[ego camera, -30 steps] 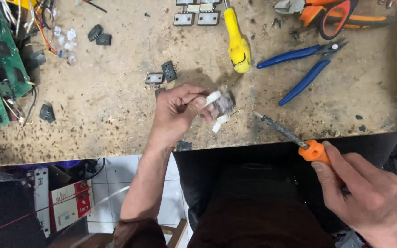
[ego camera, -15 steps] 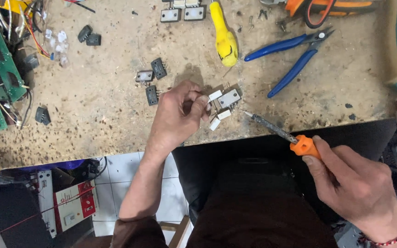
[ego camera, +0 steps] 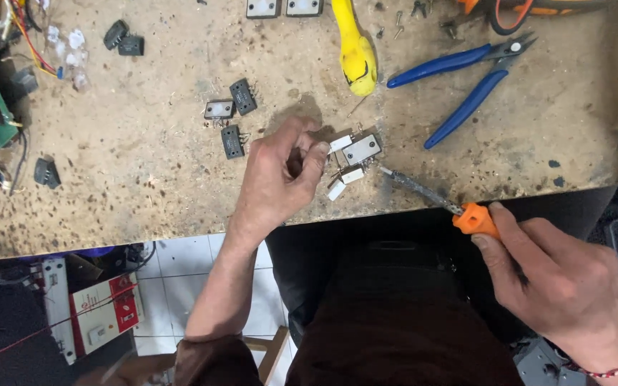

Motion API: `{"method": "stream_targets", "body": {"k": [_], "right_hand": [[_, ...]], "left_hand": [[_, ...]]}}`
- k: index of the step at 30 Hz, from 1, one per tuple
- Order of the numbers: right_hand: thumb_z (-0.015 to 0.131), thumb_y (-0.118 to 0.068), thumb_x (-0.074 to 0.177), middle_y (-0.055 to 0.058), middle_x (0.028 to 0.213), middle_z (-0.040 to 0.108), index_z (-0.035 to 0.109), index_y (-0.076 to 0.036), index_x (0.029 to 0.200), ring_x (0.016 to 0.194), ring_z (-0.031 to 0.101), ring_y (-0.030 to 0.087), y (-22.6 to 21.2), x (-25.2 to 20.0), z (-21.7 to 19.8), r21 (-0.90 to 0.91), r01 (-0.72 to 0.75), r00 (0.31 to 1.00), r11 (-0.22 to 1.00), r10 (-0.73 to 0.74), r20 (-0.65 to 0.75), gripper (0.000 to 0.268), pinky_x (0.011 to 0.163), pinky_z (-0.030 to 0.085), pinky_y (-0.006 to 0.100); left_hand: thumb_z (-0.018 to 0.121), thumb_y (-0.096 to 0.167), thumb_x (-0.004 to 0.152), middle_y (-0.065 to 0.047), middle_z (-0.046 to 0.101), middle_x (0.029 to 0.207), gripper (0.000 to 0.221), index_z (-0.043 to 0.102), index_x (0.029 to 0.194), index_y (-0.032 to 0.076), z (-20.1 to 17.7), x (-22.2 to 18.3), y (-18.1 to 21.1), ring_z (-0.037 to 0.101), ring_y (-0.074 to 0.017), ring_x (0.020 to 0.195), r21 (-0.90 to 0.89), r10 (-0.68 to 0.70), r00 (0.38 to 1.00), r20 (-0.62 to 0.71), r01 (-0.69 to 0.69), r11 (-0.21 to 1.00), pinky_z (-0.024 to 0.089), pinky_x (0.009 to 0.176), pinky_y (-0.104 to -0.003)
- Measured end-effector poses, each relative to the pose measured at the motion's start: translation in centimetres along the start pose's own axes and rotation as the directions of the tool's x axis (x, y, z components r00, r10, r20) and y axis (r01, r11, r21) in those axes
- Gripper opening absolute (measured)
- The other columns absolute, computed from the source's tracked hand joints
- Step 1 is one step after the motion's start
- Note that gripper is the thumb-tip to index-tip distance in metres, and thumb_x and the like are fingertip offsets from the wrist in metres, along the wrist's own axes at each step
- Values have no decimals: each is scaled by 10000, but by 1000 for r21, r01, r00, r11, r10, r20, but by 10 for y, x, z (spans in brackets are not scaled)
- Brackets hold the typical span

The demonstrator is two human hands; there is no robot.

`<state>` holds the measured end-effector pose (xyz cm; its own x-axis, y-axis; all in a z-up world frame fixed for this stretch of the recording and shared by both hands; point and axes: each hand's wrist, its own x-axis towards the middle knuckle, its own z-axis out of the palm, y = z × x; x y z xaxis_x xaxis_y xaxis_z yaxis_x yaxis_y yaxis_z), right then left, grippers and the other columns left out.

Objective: Desoldering electronic components from a circuit board using a handheld soldering iron.

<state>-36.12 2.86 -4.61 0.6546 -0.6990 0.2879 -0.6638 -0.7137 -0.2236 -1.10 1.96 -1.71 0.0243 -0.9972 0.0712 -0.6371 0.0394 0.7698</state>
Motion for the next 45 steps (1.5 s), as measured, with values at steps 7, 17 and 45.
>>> {"method": "stream_targets", "body": {"k": [7,17,45], "right_hand": [[778,-199,976,49,752,634,743,63,1260,472,490,142,-9,7,-6,53,-53,997,997,50,62,388,400,452,304],[770,-229,977,11,786,638,747,21,1279,502,519,133,-17,3,-5,9,-105,993,994,104,54,393,448,493,306],[733,-337,1003,-49,691,520,743,-36,1344,455,472,128,-35,-6,-3,-102,-163,981,981,172,93,455,404,494,341]], "left_hand": [[596,86,1033,17,561,685,198,623,1214,11,10,-6,-19,522,-91,521,-7,115,991,-72,-116,993,497,478,-244],[586,42,951,-152,462,1491,335,737,1238,123,9,0,-26,432,-324,1382,148,484,874,-33,-475,867,430,1195,-621],[524,-32,1034,-180,410,1563,382,725,1305,146,2,5,-19,368,-398,1510,-2,415,899,139,-419,908,303,1313,-651]]}}
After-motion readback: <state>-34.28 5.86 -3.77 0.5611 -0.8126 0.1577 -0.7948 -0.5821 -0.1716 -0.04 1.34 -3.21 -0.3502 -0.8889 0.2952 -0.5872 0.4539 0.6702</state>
